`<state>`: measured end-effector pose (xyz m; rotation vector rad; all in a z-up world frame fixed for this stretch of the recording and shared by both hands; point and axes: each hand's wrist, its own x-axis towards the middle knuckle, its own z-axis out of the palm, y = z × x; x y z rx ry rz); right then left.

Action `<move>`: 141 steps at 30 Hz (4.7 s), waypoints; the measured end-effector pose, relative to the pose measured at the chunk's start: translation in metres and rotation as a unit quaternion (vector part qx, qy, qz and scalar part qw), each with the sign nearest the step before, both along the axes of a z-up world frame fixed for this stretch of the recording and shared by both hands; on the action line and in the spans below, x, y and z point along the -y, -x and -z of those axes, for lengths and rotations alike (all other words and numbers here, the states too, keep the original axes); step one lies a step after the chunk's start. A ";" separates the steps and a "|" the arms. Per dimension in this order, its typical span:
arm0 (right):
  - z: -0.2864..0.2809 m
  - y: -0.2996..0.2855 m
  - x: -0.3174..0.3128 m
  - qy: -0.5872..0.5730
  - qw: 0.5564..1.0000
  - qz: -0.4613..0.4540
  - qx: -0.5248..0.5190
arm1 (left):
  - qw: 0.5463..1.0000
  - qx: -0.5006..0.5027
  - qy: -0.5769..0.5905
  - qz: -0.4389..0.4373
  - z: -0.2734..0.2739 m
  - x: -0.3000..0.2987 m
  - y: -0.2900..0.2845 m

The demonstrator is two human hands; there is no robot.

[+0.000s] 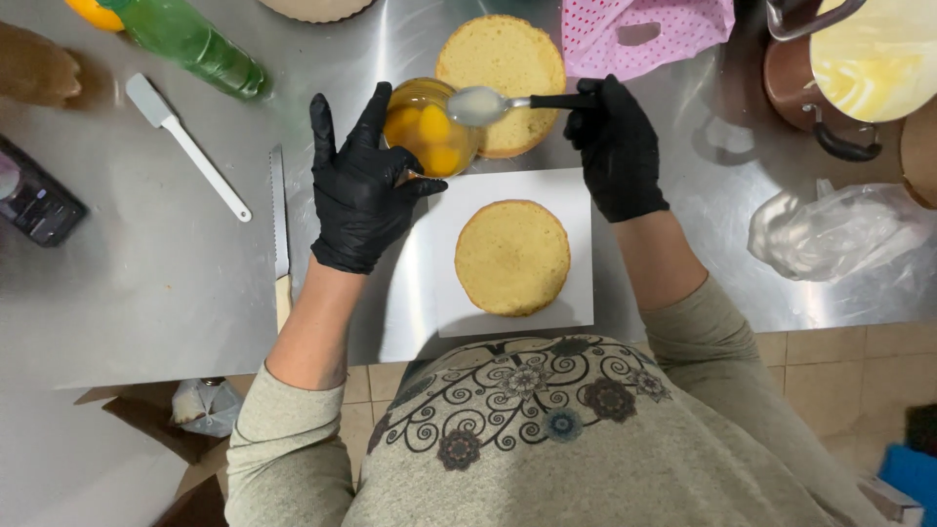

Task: Moistening sponge cake layers with peach syrup using a spoon on a bakery workbench.

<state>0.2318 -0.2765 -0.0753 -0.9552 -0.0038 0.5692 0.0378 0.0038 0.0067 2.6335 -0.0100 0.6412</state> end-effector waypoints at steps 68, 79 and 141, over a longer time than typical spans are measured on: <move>0.029 -0.093 -0.044 0.176 0.940 0.048 0.290 | 0.997 0.011 0.025 -0.071 0.016 -0.020 0.046; -0.021 0.000 -0.016 0.111 0.947 0.053 0.298 | 0.999 -0.007 0.025 -0.031 0.009 -0.012 0.032; 0.055 -0.038 -0.023 0.173 0.966 0.028 0.192 | 0.996 -0.024 0.058 -0.069 0.016 -0.020 0.036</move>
